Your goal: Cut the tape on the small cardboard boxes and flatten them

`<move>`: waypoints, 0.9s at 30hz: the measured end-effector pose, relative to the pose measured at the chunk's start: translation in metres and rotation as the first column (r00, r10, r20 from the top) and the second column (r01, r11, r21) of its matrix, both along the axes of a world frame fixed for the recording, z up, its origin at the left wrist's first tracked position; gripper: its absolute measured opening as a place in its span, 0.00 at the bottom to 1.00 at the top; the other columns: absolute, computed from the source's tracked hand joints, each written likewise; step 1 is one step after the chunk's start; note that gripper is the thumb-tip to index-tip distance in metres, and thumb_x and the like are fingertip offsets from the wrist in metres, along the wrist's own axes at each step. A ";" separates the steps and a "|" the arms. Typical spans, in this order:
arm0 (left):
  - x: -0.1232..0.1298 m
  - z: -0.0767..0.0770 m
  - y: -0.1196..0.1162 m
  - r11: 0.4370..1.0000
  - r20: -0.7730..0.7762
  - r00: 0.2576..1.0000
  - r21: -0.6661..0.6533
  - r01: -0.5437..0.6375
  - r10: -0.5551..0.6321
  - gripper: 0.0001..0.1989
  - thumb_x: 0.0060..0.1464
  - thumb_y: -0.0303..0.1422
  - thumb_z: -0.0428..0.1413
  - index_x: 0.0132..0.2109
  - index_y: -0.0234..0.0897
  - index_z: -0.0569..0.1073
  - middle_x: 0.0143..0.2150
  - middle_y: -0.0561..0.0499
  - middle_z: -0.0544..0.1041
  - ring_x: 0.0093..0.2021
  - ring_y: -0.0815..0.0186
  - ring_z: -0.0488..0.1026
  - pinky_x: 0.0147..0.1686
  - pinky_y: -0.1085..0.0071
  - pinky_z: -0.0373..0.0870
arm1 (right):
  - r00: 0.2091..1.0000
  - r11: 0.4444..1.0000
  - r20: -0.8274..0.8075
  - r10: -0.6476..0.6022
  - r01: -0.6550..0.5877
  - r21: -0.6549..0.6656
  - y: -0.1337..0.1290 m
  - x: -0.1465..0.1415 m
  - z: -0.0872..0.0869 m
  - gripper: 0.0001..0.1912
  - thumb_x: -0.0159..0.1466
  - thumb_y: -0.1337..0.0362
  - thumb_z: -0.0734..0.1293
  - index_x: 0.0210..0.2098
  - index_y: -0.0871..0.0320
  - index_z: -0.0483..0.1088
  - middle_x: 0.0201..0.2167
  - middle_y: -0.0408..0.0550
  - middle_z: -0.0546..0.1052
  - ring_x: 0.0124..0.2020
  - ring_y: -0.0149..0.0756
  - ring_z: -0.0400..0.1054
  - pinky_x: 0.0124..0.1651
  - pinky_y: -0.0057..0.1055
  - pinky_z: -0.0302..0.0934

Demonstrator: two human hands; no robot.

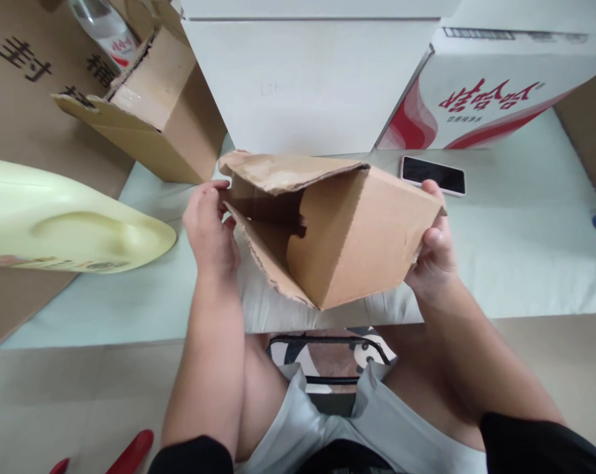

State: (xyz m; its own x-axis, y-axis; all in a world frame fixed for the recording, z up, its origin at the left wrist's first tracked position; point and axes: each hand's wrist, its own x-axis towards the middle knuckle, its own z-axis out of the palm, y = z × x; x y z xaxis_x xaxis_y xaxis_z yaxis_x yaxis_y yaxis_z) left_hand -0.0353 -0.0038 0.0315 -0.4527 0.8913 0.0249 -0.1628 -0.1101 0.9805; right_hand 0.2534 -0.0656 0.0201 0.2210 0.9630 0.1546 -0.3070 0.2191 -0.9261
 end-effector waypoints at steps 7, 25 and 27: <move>0.000 0.000 -0.011 0.950 -0.087 0.989 0.278 0.139 -0.119 0.17 0.56 0.49 0.63 0.43 0.41 0.84 0.63 0.44 0.72 0.63 0.53 0.71 0.52 0.64 0.77 | 0.947 0.983 0.264 -0.184 0.177 0.049 -0.007 -0.003 0.008 0.32 0.57 0.46 0.76 0.56 0.35 0.60 0.42 0.43 0.72 0.41 0.45 0.73 0.40 0.40 0.69; 0.000 -0.018 -0.006 0.824 -0.388 0.782 0.092 0.559 -0.488 0.31 0.50 0.66 0.64 0.36 0.41 0.79 0.33 0.45 0.79 0.39 0.52 0.81 0.49 0.53 0.78 | 0.932 0.990 0.337 -0.135 0.116 0.076 -0.008 -0.014 0.004 0.31 0.54 0.52 0.81 0.47 0.44 0.60 0.38 0.41 0.67 0.36 0.35 0.71 0.40 0.34 0.71; -0.001 -0.019 -0.005 0.835 -0.379 0.792 0.083 0.544 -0.478 0.31 0.49 0.67 0.65 0.34 0.41 0.78 0.31 0.46 0.77 0.38 0.53 0.80 0.47 0.53 0.78 | 0.931 0.990 0.338 -0.140 0.123 0.073 -0.007 -0.014 0.004 0.31 0.54 0.51 0.81 0.46 0.44 0.60 0.38 0.41 0.66 0.36 0.36 0.71 0.39 0.35 0.71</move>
State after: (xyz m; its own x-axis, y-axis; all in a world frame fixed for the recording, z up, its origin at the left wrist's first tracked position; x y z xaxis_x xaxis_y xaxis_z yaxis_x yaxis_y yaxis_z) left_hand -0.0362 -0.0088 0.0130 0.1330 0.9541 0.2683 0.0829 -0.2804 0.9563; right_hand 0.2391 -0.0728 0.0241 0.2706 0.9180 0.2899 0.0607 0.2843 -0.9568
